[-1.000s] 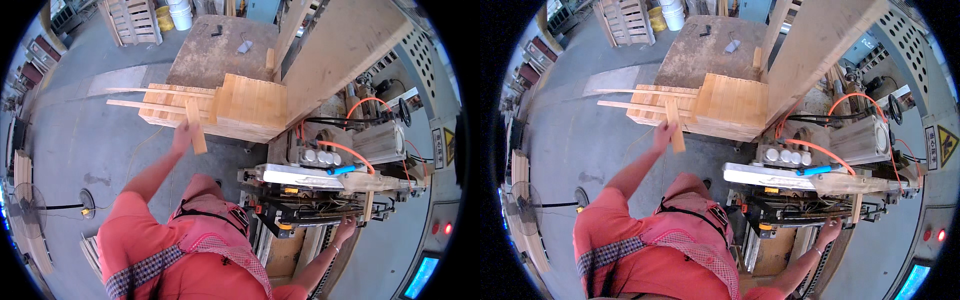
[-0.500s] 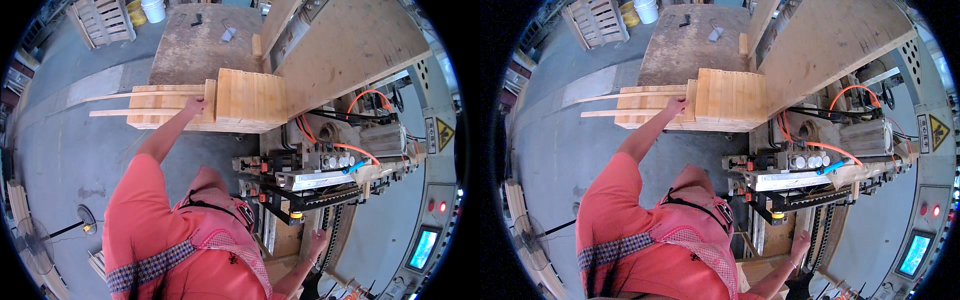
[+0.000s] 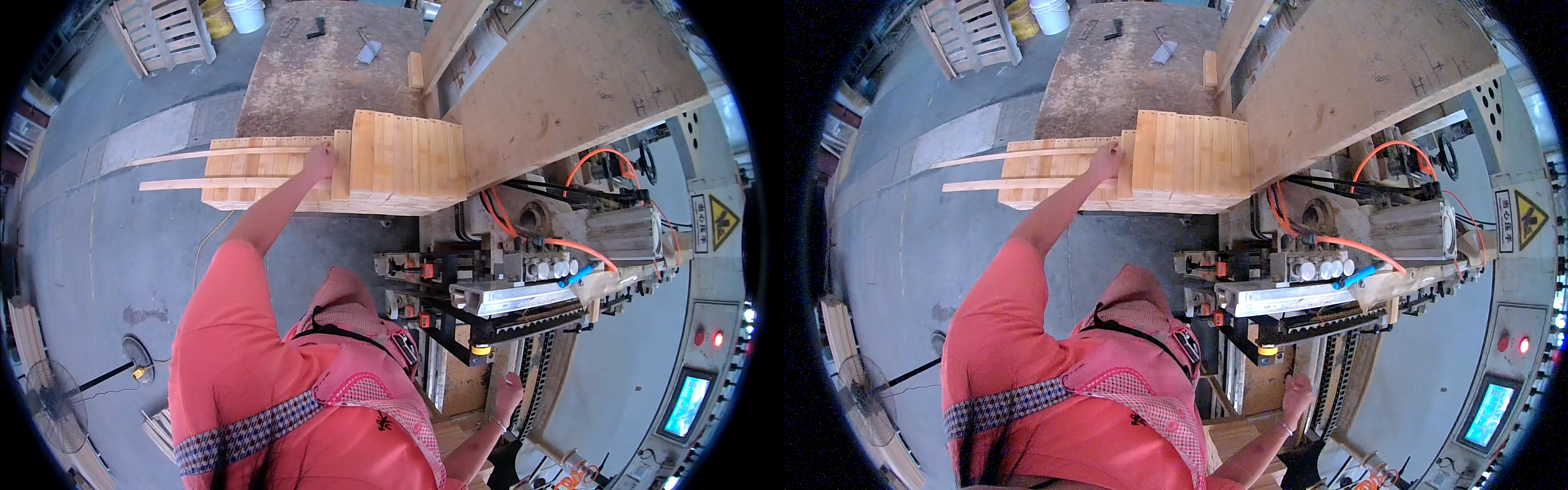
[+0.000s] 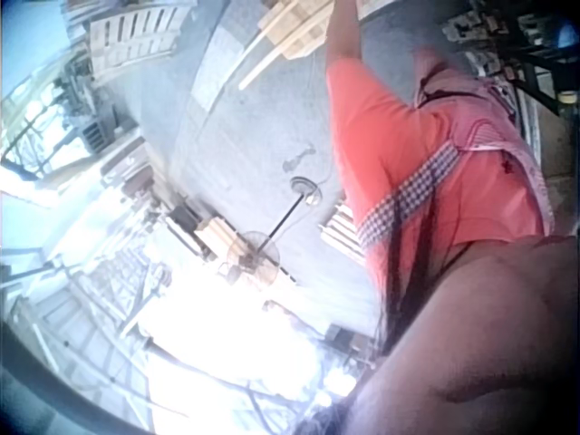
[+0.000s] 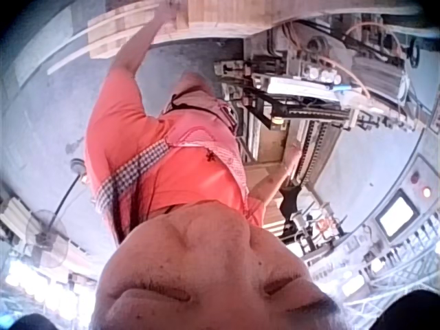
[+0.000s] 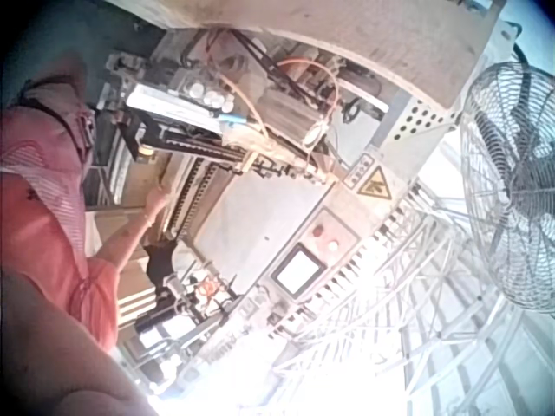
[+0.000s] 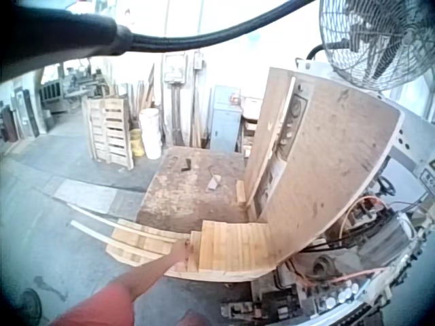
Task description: The person operates a woodworking machine to process small wooden blocks. They repeatedly pick up blocks from a stack, feed them into the machine's processing area, and then remove the processed blocks to place them on a nearby surface.
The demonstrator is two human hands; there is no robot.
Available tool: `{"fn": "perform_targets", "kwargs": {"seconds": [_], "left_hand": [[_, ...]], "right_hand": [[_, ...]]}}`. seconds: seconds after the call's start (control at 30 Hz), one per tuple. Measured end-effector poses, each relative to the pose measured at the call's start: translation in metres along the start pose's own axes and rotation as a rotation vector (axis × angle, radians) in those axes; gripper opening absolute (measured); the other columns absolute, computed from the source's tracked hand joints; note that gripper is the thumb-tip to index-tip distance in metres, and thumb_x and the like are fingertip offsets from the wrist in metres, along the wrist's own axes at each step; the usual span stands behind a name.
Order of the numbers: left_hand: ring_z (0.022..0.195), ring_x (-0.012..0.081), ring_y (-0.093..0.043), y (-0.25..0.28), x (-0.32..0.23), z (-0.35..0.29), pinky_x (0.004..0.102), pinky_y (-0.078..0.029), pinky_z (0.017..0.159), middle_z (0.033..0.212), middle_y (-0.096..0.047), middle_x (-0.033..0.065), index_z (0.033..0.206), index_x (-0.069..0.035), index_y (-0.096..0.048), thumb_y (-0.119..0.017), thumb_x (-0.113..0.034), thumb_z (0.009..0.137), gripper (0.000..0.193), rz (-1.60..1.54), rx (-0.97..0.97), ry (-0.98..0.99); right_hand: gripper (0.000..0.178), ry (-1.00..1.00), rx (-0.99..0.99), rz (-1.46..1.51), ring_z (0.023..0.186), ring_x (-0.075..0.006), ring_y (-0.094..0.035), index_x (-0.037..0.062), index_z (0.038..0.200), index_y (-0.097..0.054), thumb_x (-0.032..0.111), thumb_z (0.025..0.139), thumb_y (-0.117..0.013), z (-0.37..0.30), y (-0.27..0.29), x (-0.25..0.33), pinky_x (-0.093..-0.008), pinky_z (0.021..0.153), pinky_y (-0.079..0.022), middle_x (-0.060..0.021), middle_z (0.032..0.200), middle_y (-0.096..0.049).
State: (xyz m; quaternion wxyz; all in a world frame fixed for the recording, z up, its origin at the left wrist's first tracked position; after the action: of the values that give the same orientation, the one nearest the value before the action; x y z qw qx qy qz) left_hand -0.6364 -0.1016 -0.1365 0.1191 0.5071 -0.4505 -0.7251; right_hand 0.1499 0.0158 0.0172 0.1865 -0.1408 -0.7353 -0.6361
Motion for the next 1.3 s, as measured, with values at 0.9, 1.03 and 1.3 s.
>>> {"fn": "perform_targets", "kwargs": {"seconds": [0.9, 1.03, 1.3], "left_hand": [[0.063, 0.0196, -0.064, -0.028, -0.002, 0.047, 0.0328, -0.055, 0.054, 0.084, -0.064, 0.0083, 0.113, -0.010, -0.058, -0.055, -0.037, 0.084, 0.039, -0.248, 0.453, 0.311], [0.060, 0.0194, -0.064, -0.021, -0.015, 0.040, 0.0320, -0.055, 0.054, 0.081, -0.064, 0.0096, 0.112, -0.008, -0.058, -0.053, -0.036, 0.084, 0.039, -0.272, 0.423, 0.293], [0.062, 0.0202, -0.062, -0.009, 0.021, -0.009, 0.0329, -0.049, 0.054, 0.073, -0.062, 0.0124, 0.100, -0.001, -0.060, -0.053, -0.025, 0.082, 0.030, -0.589, 0.318, 0.226]], "right_hand": [[0.025, -0.022, 0.039, -0.018, 0.065, -0.0204, -0.058, -0.0026, 0.088, -0.060, 0.014, 0.071, -0.070, -0.014, -0.001, -0.003, -0.0330, 0.061, -0.045, -0.0112, 0.069, -0.060], [0.026, -0.024, 0.025, -0.015, 0.067, -0.0206, -0.059, -0.0033, 0.089, -0.061, 0.014, 0.072, -0.070, -0.015, 0.001, -0.012, -0.0333, 0.062, -0.046, -0.0119, 0.072, -0.062], [0.025, 0.082, -0.042, -0.076, 0.068, -0.0220, -0.058, -0.0045, 0.089, -0.062, 0.011, 0.071, -0.071, -0.025, 0.019, 0.007, -0.0344, 0.063, -0.046, -0.0130, 0.073, -0.062]]}}
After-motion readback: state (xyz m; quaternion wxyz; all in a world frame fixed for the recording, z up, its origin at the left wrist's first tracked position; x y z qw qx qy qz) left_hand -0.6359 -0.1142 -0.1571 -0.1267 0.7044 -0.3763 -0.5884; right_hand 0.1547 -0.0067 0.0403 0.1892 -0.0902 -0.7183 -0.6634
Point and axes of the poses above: each hand's wrist, its own z-axis towards the middle knuckle, its own y-axis out of the back of the hand, x = y × z, the point moved 9 cm from there along z, towards the middle knuckle
